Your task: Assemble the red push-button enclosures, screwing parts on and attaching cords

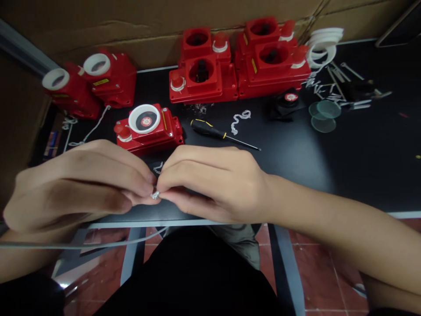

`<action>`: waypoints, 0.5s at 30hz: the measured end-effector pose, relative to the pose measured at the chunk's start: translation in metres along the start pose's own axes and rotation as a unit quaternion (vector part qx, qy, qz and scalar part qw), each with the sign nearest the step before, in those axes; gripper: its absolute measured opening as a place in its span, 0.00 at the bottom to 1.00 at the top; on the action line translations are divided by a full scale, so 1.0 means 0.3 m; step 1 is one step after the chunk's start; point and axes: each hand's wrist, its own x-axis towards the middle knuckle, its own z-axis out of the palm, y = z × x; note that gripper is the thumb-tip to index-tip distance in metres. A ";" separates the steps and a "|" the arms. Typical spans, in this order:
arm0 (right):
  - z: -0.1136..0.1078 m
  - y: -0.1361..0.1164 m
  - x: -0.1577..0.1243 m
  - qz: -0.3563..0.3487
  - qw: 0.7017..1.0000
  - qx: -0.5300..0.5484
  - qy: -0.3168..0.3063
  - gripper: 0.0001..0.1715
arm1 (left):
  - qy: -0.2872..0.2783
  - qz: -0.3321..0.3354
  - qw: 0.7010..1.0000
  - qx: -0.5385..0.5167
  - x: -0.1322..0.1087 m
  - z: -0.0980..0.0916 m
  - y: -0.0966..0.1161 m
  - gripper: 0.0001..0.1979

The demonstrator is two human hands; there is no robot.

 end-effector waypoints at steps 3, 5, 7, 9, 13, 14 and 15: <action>-0.003 0.000 0.000 0.004 1.000 -0.001 -0.007 0.06 | -0.030 0.001 0.999 -0.033 0.027 -0.007 0.016 0.08; -0.005 -0.001 0.000 0.007 1.000 -0.002 -0.010 0.06 | -0.006 0.005 1.000 -0.027 0.030 -0.001 0.040 0.08; -0.006 -0.001 0.001 0.008 1.000 -0.002 -0.016 0.07 | 0.005 -0.053 0.999 -0.010 0.024 0.010 0.065 0.09; -0.006 0.001 0.000 0.009 1.000 -0.002 -0.025 0.06 | -0.007 -0.073 0.997 -0.015 0.013 0.020 0.079 0.12; -0.002 0.007 -0.003 0.009 0.999 0.004 -0.033 0.05 | -0.010 -0.062 0.998 -0.027 -0.009 0.032 0.065 0.11; -0.001 0.008 -0.004 0.008 0.999 0.005 -0.035 0.05 | -0.007 -0.064 0.998 -0.024 -0.011 0.033 0.058 0.08; -0.001 0.010 -0.004 0.008 0.999 0.006 -0.039 0.05 | -0.002 -0.068 0.997 -0.021 -0.011 0.034 0.054 0.05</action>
